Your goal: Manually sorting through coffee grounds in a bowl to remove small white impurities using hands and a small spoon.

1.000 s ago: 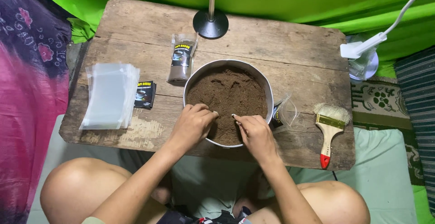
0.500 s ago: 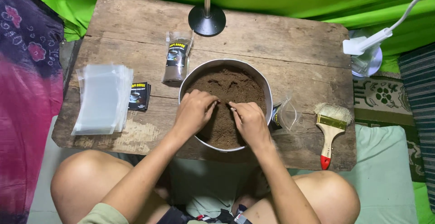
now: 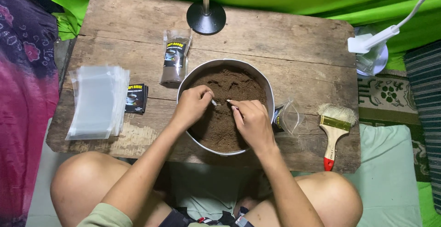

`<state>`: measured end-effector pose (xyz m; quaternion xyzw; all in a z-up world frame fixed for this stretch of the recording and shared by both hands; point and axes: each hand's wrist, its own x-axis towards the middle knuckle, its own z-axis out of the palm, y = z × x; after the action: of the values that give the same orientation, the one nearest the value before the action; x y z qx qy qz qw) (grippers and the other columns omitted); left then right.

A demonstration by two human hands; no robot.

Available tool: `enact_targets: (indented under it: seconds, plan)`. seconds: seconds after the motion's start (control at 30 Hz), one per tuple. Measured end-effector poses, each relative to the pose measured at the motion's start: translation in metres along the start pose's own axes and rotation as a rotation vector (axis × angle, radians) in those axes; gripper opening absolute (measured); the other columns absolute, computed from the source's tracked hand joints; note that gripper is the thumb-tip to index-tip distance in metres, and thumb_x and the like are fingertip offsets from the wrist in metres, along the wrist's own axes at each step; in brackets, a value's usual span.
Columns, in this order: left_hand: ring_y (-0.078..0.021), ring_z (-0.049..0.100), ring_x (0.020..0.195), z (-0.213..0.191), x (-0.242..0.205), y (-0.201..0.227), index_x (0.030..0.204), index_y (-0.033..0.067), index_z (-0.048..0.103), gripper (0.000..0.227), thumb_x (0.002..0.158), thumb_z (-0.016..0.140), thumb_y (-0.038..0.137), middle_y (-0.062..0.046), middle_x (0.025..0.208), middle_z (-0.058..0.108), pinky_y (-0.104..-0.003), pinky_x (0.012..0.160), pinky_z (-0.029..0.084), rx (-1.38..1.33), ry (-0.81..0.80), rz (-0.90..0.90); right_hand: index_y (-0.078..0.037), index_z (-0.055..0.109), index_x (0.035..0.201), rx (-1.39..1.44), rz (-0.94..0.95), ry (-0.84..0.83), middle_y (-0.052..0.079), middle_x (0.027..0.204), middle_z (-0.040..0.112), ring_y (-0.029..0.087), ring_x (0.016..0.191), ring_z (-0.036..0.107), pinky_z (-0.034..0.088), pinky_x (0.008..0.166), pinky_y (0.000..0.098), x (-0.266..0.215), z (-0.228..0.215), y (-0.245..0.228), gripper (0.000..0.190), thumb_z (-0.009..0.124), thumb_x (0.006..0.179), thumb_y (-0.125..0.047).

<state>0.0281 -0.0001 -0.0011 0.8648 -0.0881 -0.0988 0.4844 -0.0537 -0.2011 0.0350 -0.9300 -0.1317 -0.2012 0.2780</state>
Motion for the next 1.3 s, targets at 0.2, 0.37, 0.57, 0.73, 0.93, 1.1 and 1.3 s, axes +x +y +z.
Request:
enact_targets:
  seconds: [0.2,0.37,0.57,0.73,0.93,1.1,1.3]
  plan:
    - [-0.0138,0.065,0.074,-0.012,-0.014,0.008,0.087,0.0175,0.077,0.017,0.089,0.061,0.023,-0.004,0.065,0.07,-0.033,0.075,0.054,-0.297,0.056,-0.118,-0.02,0.08,0.104,0.089,-0.042,0.072,-0.002,0.088,0.076,0.021,0.085,0.07,0.055,0.082,0.0322,-0.008,-0.025,-0.019,0.016,0.071,0.093,-0.013]
    - [-0.0119,0.062,0.07,-0.015,-0.038,0.008,0.089,0.0115,0.077,0.016,0.091,0.062,0.016,-0.006,0.065,0.071,-0.027,0.07,0.052,-0.444,0.032,-0.045,-0.016,0.08,0.099,0.204,-0.033,0.073,0.003,0.084,0.076,0.027,0.08,0.071,0.055,0.077,0.0373,-0.014,-0.05,-0.04,0.015,0.068,0.094,-0.008]
    - [-0.0105,0.061,0.072,-0.015,-0.046,0.008,0.09,0.0135,0.077,0.015,0.093,0.064,0.017,-0.006,0.066,0.071,-0.029,0.072,0.052,-0.395,0.064,0.049,-0.018,0.079,0.095,0.219,-0.035,0.046,0.002,0.08,0.075,0.026,0.076,0.071,0.056,0.073,0.0358,-0.02,-0.045,-0.039,0.012,0.069,0.093,-0.011]
    - [-0.0101,0.06,0.077,-0.01,-0.043,0.003,0.09,0.0136,0.078,0.014,0.094,0.064,0.016,-0.005,0.07,0.071,-0.029,0.076,0.052,-0.393,0.042,0.114,-0.015,0.079,0.096,0.242,-0.015,0.002,0.006,0.081,0.076,0.029,0.076,0.071,0.056,0.073,0.0386,-0.018,-0.043,-0.042,0.012,0.07,0.093,-0.009]
    - [-0.0125,0.062,0.08,-0.005,-0.044,0.001,0.091,0.0129,0.078,0.013,0.095,0.066,0.016,-0.008,0.073,0.071,-0.035,0.079,0.053,-0.347,0.003,0.156,-0.016,0.079,0.098,0.228,0.002,-0.011,0.005,0.082,0.076,0.03,0.078,0.072,0.056,0.073,0.0389,-0.019,-0.041,-0.036,0.011,0.07,0.094,-0.011]
    - [-0.0135,0.063,0.082,-0.007,-0.046,0.004,0.09,0.0116,0.077,0.013,0.095,0.066,0.016,-0.008,0.074,0.07,-0.035,0.082,0.053,-0.369,-0.007,0.194,-0.016,0.079,0.099,0.236,-0.005,0.007,0.005,0.084,0.076,0.028,0.077,0.072,0.055,0.073,0.0379,-0.016,-0.041,-0.031,0.013,0.069,0.095,-0.01]
    - [-0.0114,0.062,0.083,-0.01,-0.044,0.004,0.09,0.0118,0.077,0.013,0.096,0.066,0.016,-0.006,0.074,0.071,-0.034,0.083,0.053,-0.39,0.002,0.2,-0.018,0.079,0.097,0.223,-0.021,0.028,0.003,0.083,0.076,0.027,0.076,0.071,0.056,0.072,0.0362,-0.015,-0.045,-0.032,0.012,0.069,0.095,-0.01]
